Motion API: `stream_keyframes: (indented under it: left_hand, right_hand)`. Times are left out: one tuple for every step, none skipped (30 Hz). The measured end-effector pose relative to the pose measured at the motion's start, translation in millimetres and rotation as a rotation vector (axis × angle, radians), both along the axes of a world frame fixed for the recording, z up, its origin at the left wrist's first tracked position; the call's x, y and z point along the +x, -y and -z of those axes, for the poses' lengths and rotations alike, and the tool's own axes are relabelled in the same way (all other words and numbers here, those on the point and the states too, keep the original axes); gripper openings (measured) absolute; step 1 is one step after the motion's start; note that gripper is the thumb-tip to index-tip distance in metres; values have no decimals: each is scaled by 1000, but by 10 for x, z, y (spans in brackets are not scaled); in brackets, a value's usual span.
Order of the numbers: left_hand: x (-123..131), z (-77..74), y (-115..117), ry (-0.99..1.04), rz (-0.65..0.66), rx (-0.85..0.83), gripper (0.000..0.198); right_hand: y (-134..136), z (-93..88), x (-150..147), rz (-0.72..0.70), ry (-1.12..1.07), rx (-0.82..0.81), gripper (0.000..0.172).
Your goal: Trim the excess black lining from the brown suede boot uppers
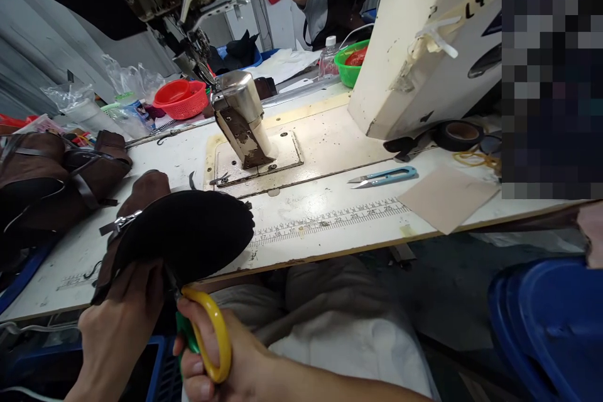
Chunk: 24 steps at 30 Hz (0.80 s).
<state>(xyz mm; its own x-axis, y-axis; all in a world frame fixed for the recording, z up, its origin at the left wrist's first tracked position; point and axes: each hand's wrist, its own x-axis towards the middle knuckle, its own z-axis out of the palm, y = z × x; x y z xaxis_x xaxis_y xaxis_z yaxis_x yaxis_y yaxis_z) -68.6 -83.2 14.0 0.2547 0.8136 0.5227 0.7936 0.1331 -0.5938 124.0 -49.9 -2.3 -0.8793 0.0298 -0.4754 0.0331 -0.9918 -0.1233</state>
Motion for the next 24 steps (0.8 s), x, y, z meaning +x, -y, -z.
stream_keyframes:
  left_hand:
    - [16,-6,-7,2,-12,6,16]
    - [32,-13,-12,9,-23,11,15]
    - [46,-19,-15,22,-36,16,14]
    - [59,-24,-16,39,-46,23,13]
    - [69,-27,-15,58,-54,29,13]
    - [77,-27,-13,72,-57,34,13]
    - [82,-27,-10,81,-58,36,14]
    - [87,-27,-7,82,-55,41,14]
    - [91,-28,-5,78,-48,43,14]
    - [95,-31,-4,75,-43,44,15]
    - [99,-35,-4,76,-42,48,15]
    - [102,-41,-5,80,-45,51,14]
    - [104,-48,-5,85,-51,57,12]
    - [103,-53,-4,86,-58,62,11]
    - [101,-55,-1,85,-63,67,10]
    - [97,-52,5,82,-67,75,9]
    - [92,-43,15,84,-67,82,9]
    - [87,-28,29,95,-72,90,9]
    - [81,-8,45,120,-88,97,10]
    - [73,17,62,161,-114,96,12]
    - [61,42,76,218,-153,82,15]
    - [42,63,83,296,-195,62,19]
    - [12,78,79,386,-228,34,23]
    - [-32,80,60,475,-241,3,27]
  right_hand:
    - [44,13,-59,12,-13,-15,60]
    - [81,25,-113,28,-34,-32,62]
    - [107,32,-160,33,-68,-53,65]
    - [121,28,-198,27,-104,-77,67]
    - [122,13,-226,23,-135,-100,70]
    - [113,-12,-245,23,-154,-121,72]
    - [96,-43,-257,28,-160,-138,74]
    - [77,-73,-263,41,-153,-151,76]
    - [59,-96,-268,54,-145,-161,77]
    - [44,-109,-272,69,-145,-168,78]
    - [34,-107,-279,76,-162,-175,79]
    - [29,-92,-290,82,-190,-183,80]
    - [27,-68,-304,95,-225,-193,79]
    - [26,-38,-322,115,-261,-203,78]
    - [23,-10,-342,142,-292,-210,76]
    - [17,12,-366,170,-314,-213,74]
    - [8,27,-392,193,-327,-211,72]
    - [-4,32,-419,209,-335,-204,70]
    - [-19,33,-445,213,-334,-190,70]
    - [-35,32,-468,209,-321,-164,69]
    - [-49,34,-483,196,-300,-126,67]
    - [-60,45,-485,177,-275,-83,65]
    - [-67,66,-466,160,-248,-44,61]
    - [-69,99,-420,144,-225,5,55]
